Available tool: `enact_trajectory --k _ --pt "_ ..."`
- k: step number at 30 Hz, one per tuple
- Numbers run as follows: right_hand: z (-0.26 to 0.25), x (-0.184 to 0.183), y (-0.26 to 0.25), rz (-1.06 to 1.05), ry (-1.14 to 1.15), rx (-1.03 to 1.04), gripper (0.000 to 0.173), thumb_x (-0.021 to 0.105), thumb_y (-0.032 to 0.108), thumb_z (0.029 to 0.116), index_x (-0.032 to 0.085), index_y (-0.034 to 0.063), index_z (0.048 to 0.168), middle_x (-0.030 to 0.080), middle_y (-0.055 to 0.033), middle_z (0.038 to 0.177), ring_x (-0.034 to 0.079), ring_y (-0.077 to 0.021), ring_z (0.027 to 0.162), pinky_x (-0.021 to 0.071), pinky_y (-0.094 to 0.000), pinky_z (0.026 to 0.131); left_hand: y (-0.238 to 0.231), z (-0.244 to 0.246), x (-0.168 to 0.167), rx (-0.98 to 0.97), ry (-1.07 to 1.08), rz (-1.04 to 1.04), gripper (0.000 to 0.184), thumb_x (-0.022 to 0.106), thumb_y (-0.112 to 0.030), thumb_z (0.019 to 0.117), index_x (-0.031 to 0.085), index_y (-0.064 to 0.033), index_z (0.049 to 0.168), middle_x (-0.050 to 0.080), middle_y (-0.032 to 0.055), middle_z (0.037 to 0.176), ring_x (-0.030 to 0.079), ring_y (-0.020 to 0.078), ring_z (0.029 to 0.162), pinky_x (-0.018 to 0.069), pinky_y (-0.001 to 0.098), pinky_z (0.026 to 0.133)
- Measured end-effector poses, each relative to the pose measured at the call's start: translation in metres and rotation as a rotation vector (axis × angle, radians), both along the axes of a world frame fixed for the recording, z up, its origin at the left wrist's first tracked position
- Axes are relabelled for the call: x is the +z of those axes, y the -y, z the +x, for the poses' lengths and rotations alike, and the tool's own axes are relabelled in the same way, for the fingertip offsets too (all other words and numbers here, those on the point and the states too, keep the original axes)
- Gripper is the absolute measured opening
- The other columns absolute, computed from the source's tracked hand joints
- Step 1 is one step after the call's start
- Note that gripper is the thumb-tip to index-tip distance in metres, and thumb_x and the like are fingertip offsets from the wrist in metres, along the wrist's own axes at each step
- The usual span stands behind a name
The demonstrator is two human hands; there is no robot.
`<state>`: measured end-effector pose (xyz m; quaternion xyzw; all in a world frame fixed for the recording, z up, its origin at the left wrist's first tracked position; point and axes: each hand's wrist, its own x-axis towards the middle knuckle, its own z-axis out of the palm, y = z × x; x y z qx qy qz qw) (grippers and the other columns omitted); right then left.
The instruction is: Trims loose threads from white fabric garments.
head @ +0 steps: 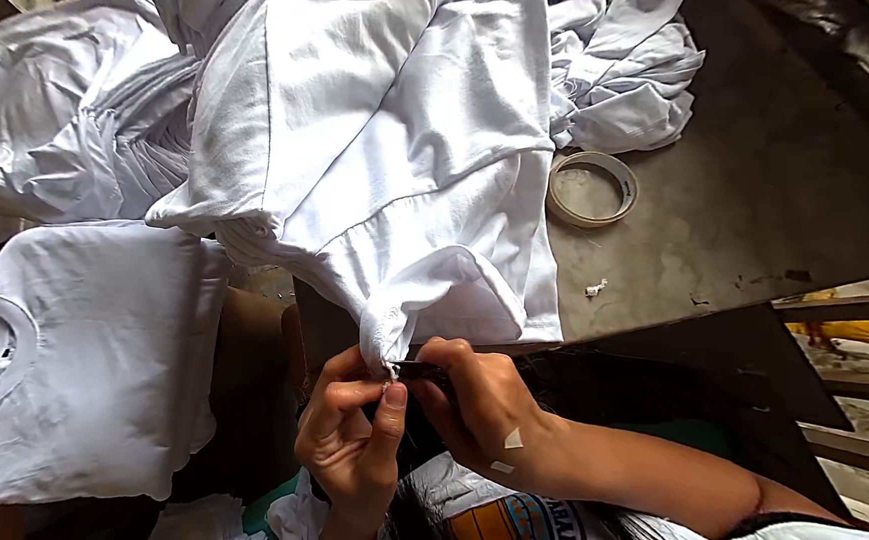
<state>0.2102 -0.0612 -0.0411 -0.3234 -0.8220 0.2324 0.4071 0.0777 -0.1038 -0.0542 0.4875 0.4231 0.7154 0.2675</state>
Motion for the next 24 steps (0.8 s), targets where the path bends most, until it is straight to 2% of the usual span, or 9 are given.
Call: enact_trajectory --k 2,6,8,11,14,16,21,24 --pt "-0.004 -0.001 0.002 0.006 0.021 -0.018 0.016 0.048 0.016 0.1032 0.057 0.0030 0.100 0.056 -0.0019 0.068 0.051 -0.0070 0.053 0.0398 -0.0186 0.048 0.001 -0.003 -0.002 -0.018 0.004 -0.004 0.010 0.069 -0.015 0.0950 0.074 -0.0185 0.102 0.070 -0.0087 0.114 0.065 0.0012 0.107 0.0539 0.0158 0.090" --pt "-0.006 -0.005 0.008 -0.027 0.005 -0.002 0.013 0.049 0.014 0.1023 0.056 0.0031 0.101 0.058 -0.0026 0.070 0.053 -0.0080 0.054 0.0408 -0.0194 0.048 0.000 -0.007 -0.006 -0.094 0.065 -0.004 0.012 0.069 -0.016 0.0947 0.070 -0.0230 0.105 0.068 -0.0127 0.112 0.062 -0.0025 0.107 0.0512 0.0129 0.090" --pt "-0.006 -0.005 0.007 -0.034 -0.012 -0.008 0.014 0.048 0.015 0.1026 0.056 0.0027 0.101 0.057 -0.0027 0.070 0.053 -0.0081 0.055 0.0408 -0.0193 0.049 0.000 -0.010 -0.007 -0.100 0.049 -0.009 0.011 0.067 -0.019 0.0956 0.069 -0.0243 0.105 0.068 -0.0133 0.111 0.063 -0.0017 0.107 0.0514 0.0141 0.090" --pt "-0.010 -0.005 0.002 -0.040 -0.055 -0.023 0.014 0.050 0.015 0.1024 0.056 0.0019 0.102 0.057 -0.0039 0.072 0.053 -0.0091 0.057 0.0422 -0.0198 0.051 0.001 -0.012 -0.006 -0.109 0.016 -0.016 0.020 0.067 -0.020 0.0936 0.066 -0.0240 0.113 0.069 -0.0125 0.112 0.064 0.0004 0.109 0.0526 0.0164 0.092" --pt "-0.014 -0.004 0.002 -0.013 -0.079 -0.020 0.013 0.050 0.014 0.1020 0.056 0.0027 0.099 0.056 -0.0032 0.069 0.052 -0.0094 0.054 0.0401 -0.0208 0.047 0.001 -0.015 -0.005 -0.125 0.026 -0.019 0.023 0.066 -0.020 0.0937 0.064 -0.0230 0.116 0.069 -0.0110 0.114 0.064 0.0015 0.109 0.0531 0.0168 0.091" --pt "-0.014 -0.004 0.003 -0.008 -0.077 -0.013 0.012 0.050 0.013 0.1011 0.057 0.0033 0.098 0.056 -0.0028 0.068 0.052 -0.0092 0.053 0.0396 -0.0207 0.046 0.001 -0.015 -0.006 -0.143 0.086 -0.013 0.026 0.067 -0.015 0.0927 0.063 -0.0202 0.118 0.069 -0.0078 0.114 0.066 0.0033 0.108 0.0545 0.0179 0.090" --pt "-0.011 -0.004 0.003 0.005 -0.060 -0.016 0.013 0.049 0.012 0.1012 0.057 0.0034 0.097 0.055 -0.0032 0.068 0.052 -0.0095 0.053 0.0392 -0.0205 0.046 -0.001 -0.010 -0.009 -0.132 0.139 -0.026 0.034 0.067 -0.003 0.0885 0.062 -0.0188 0.118 0.068 -0.0080 0.112 0.066 0.0027 0.105 0.0553 0.0172 0.088" --pt "-0.013 -0.006 0.002 0.020 -0.091 -0.044 0.013 0.049 0.012 0.1019 0.057 0.0035 0.097 0.055 -0.0038 0.068 0.052 -0.0106 0.054 0.0396 -0.0210 0.047 -0.002 -0.010 -0.008 -0.148 0.161 -0.018 0.034 0.066 -0.003 0.0898 0.061 -0.0184 0.120 0.069 -0.0066 0.115 0.067 0.0037 0.106 0.0558 0.0182 0.089"
